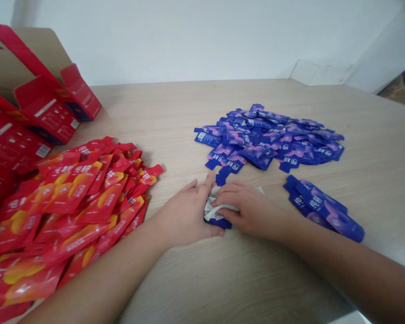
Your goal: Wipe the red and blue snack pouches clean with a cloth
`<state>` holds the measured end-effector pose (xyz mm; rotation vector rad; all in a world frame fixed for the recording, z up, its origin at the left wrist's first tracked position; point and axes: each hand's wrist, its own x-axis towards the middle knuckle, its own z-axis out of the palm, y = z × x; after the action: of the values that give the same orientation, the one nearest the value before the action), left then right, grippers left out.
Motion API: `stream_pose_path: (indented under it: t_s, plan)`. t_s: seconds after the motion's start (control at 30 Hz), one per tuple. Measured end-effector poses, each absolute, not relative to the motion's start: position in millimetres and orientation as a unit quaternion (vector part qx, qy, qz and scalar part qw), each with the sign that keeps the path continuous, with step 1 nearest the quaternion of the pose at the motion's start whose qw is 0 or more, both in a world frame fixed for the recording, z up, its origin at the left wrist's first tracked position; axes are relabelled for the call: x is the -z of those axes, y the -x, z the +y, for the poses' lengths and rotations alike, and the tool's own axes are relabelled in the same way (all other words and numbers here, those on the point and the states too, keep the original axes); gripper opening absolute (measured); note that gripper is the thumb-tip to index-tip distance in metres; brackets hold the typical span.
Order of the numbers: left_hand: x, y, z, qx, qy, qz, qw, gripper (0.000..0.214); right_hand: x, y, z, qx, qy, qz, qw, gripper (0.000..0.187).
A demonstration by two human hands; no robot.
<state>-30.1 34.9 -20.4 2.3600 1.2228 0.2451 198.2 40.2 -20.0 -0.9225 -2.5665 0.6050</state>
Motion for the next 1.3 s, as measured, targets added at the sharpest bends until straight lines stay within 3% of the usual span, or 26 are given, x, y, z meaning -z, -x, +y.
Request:
stream_pose_path:
  t_s: [0.33, 0.53, 0.7, 0.77, 0.93, 1.3]
  plan:
    - [21, 27, 34, -0.091, -0.851, 0.470, 0.215, 0.132, 28, -208, 52, -0.123, 0.408, -0.888, 0.170, 0.018]
    - [25, 33, 39, -0.110, -0.875, 0.425, 0.202, 0.136, 36, -215, 55, -0.107, 0.423, -0.866, 0.246, 0.022]
    - [31, 34, 39, -0.152, -0.878, 0.407, 0.204, 0.093, 28, -222, 50, -0.165, 0.380, -0.848, 0.332, 0.023]
    - [36, 34, 40, -0.157, -0.872, 0.421, 0.195, 0.100, 23, -222, 45, -0.214, 0.353, -0.848, 0.332, 0.022]
    - [45, 35, 44, -0.153, -0.868, 0.430, 0.193, 0.116, 13, -213, 34, -0.327, 0.296, -0.873, 0.207, 0.023]
    - [35, 29, 46, -0.069, -0.863, 0.462, 0.192, 0.128, 27, -201, 49, -0.211, 0.375, -0.877, 0.216, 0.019]
